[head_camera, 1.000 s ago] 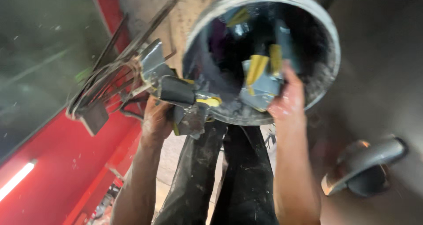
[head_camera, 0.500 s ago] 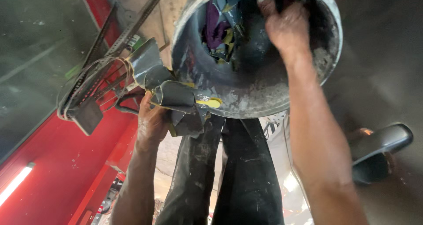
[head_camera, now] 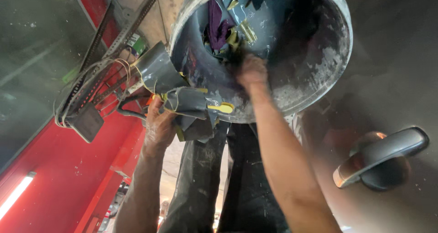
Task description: The person soaks sanding blocks in a bucket of water, then uses a sanding block to sand the surface of a car hood. The person moves the sanding block across the hood in long strokes, covering different areas of the hood surface.
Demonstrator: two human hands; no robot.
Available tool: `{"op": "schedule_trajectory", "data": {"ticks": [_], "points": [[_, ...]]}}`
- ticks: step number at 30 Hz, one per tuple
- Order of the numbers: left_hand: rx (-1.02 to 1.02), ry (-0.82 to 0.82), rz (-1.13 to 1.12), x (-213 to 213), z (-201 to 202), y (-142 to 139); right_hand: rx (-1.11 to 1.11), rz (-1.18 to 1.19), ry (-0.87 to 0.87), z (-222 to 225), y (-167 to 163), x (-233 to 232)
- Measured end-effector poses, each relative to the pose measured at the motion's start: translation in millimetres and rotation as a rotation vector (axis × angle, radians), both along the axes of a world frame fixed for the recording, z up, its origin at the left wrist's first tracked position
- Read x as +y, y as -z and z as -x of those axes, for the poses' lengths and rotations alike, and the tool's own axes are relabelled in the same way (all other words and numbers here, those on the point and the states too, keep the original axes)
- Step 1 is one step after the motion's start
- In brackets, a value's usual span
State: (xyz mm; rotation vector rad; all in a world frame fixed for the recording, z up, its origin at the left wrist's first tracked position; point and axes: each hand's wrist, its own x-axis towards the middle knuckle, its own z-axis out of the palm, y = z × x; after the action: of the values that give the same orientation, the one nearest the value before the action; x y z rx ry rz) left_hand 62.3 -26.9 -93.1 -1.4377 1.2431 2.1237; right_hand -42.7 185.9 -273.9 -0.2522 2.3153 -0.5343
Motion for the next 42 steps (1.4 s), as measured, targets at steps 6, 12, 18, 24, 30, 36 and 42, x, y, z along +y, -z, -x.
{"op": "schedule_trajectory", "data": {"ticks": [6,12,18,24,30,36,42], "points": [[0.031,-0.036,-0.069,1,5,-3,-0.122,0.233,0.252,-19,-46,-39],[0.06,-0.032,-0.09,4,12,-4,-0.385,0.218,0.27,-17,-73,-16],[0.001,-0.012,-0.065,5,17,-7,0.212,-0.131,-0.163,28,13,39],[-0.058,0.032,-0.004,2,14,-10,0.273,-0.168,-0.397,78,78,12],[-0.096,0.57,0.327,-6,7,-13,-0.109,0.16,0.38,52,73,-34],[-0.04,0.019,-0.005,-4,11,-12,-0.28,0.32,0.38,77,50,-11],[-0.004,0.062,0.02,-3,11,-10,0.03,0.239,0.12,87,32,2]]}}
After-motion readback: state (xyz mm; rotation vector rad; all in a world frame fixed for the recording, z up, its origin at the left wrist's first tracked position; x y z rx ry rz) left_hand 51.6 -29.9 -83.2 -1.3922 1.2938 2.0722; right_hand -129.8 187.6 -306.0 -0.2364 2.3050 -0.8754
